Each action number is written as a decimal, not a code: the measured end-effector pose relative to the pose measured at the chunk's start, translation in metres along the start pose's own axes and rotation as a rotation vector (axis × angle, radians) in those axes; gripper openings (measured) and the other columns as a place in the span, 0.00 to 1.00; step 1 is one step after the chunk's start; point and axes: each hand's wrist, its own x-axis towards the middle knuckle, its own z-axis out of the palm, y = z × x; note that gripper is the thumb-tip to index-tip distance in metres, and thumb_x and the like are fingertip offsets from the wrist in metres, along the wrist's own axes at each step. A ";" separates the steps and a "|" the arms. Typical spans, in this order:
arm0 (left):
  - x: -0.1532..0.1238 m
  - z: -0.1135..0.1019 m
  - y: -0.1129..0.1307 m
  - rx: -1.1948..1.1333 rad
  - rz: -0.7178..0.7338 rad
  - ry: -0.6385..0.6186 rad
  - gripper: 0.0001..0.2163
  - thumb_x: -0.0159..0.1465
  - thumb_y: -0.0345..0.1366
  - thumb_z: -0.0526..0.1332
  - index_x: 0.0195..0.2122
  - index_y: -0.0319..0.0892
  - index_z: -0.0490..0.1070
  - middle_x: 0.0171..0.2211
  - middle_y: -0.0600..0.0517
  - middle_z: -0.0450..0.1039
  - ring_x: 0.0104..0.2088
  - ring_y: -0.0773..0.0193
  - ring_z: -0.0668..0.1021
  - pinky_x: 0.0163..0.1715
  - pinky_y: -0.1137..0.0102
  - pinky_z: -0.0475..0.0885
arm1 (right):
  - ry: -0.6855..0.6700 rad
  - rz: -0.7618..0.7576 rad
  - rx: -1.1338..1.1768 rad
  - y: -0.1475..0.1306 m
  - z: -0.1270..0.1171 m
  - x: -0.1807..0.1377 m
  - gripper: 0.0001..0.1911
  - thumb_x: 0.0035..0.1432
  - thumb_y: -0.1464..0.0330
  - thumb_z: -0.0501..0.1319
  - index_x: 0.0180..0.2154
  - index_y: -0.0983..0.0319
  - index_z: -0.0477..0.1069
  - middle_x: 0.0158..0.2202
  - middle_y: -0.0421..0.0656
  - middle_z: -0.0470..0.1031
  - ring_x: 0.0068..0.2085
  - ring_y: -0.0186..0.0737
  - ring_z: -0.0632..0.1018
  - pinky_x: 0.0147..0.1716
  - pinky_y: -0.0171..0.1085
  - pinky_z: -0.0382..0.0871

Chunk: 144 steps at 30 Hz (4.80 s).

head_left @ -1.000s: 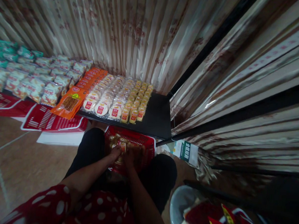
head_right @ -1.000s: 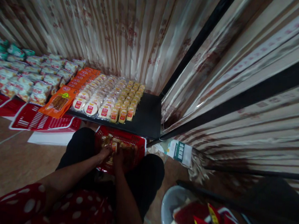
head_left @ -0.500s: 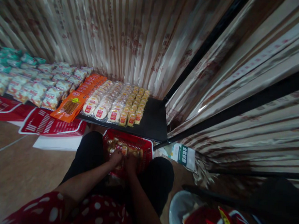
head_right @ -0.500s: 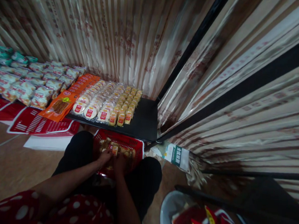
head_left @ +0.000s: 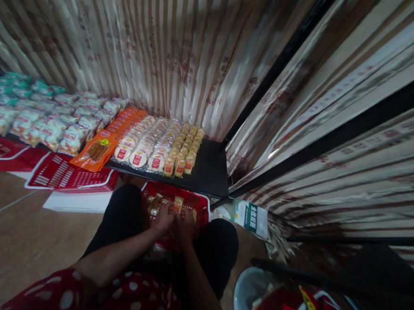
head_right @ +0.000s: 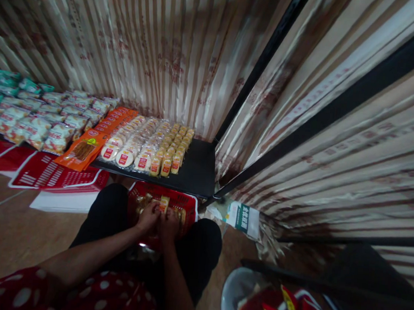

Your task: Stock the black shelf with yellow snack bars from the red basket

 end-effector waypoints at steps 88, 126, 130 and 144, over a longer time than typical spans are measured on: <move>0.063 -0.044 0.058 0.786 1.064 0.156 0.26 0.63 0.26 0.48 0.64 0.37 0.54 0.66 0.44 0.53 0.68 0.57 0.48 0.65 0.52 0.51 | 0.158 -0.187 0.341 -0.067 -0.046 0.124 0.09 0.56 0.63 0.56 0.35 0.62 0.66 0.34 0.45 0.74 0.34 0.38 0.75 0.37 0.38 0.71; 0.088 -0.045 0.065 0.547 0.713 0.480 0.29 0.66 0.34 0.50 0.65 0.29 0.45 0.66 0.32 0.46 0.68 0.50 0.46 0.65 0.50 0.51 | 0.149 -0.256 0.234 -0.089 -0.022 0.146 0.38 0.61 0.51 0.41 0.64 0.71 0.48 0.66 0.58 0.51 0.67 0.48 0.52 0.64 0.51 0.47; 0.091 -0.042 0.062 0.523 0.716 0.489 0.28 0.66 0.33 0.48 0.66 0.29 0.44 0.67 0.33 0.45 0.68 0.52 0.45 0.65 0.50 0.51 | 0.146 -0.239 0.241 -0.092 -0.023 0.145 0.37 0.61 0.52 0.41 0.63 0.71 0.50 0.65 0.58 0.53 0.67 0.48 0.54 0.64 0.50 0.49; 0.105 -0.031 0.069 0.613 0.706 0.534 0.28 0.68 0.39 0.46 0.66 0.29 0.45 0.67 0.34 0.43 0.68 0.51 0.41 0.65 0.50 0.49 | 0.179 -0.139 0.224 -0.113 -0.024 0.145 0.34 0.63 0.55 0.40 0.63 0.69 0.49 0.65 0.57 0.53 0.66 0.47 0.56 0.63 0.48 0.51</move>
